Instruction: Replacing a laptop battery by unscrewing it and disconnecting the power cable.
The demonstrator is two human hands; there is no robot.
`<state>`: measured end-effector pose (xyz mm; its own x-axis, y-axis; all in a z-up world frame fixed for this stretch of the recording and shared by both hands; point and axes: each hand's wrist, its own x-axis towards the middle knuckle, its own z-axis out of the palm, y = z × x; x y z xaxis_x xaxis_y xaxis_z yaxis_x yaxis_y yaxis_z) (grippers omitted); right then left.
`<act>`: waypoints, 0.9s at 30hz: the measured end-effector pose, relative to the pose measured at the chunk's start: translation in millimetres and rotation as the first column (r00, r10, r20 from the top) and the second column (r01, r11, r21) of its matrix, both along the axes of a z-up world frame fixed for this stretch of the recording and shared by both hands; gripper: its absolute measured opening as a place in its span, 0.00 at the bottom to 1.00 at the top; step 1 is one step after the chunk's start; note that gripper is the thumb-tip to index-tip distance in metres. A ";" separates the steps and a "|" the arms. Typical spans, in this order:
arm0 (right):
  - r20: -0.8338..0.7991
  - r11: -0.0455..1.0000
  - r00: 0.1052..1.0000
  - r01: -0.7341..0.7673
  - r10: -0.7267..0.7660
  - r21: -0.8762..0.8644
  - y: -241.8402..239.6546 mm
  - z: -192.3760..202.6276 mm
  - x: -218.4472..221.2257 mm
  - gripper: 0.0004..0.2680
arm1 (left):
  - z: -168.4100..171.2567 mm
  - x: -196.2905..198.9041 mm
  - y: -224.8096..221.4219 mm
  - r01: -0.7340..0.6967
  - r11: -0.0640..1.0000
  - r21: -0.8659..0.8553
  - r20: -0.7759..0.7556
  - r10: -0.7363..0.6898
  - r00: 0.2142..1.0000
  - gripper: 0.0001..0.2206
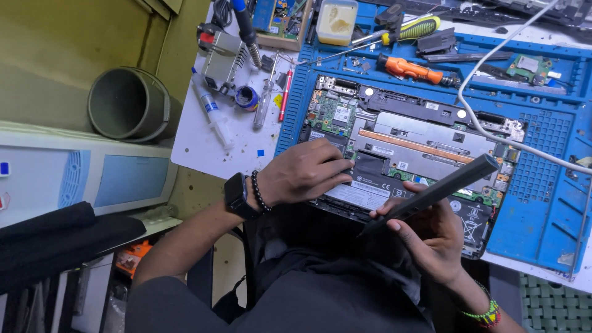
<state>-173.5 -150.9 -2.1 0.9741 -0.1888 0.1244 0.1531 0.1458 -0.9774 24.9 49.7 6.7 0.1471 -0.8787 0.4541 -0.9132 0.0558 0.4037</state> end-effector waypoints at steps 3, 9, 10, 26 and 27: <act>0.001 0.999 1.000 0.005 -0.005 -0.033 0.1 0.8 0.2 0.19 | 1.2 -0.3 0.5 0.001 1.000 -0.019 -0.021 -0.001 1.000 0.11; 0.011 1.000 1.000 0.009 -0.009 -0.014 0.7 -0.7 0.2 0.20 | 0.2 0.5 0.3 0.008 0.999 -0.032 -0.013 -0.009 1.000 0.11; 0.010 1.000 1.000 0.010 -0.010 -0.015 0.7 -1.0 0.0 0.20 | 0.1 0.6 0.1 0.009 0.999 -0.032 -0.014 -0.010 1.000 0.11; 0.022 1.000 1.000 0.008 -0.008 -0.006 -0.7 -2.3 -0.9 0.20 | 28.6 -19.0 12.7 0.011 0.991 -0.137 -0.061 -0.020 0.998 0.12; 0.019 1.000 1.000 0.002 -0.002 0.002 -0.6 -2.7 -0.6 0.20 | 35.3 -27.9 15.3 0.016 0.977 -0.212 -0.130 -0.044 0.990 0.12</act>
<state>-174.1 -151.4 -4.8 0.9711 -0.1912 0.1425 0.1719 0.1470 -0.9741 -3.0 65.0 42.0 0.1940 -0.7706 0.6071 -0.8483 0.1790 0.4983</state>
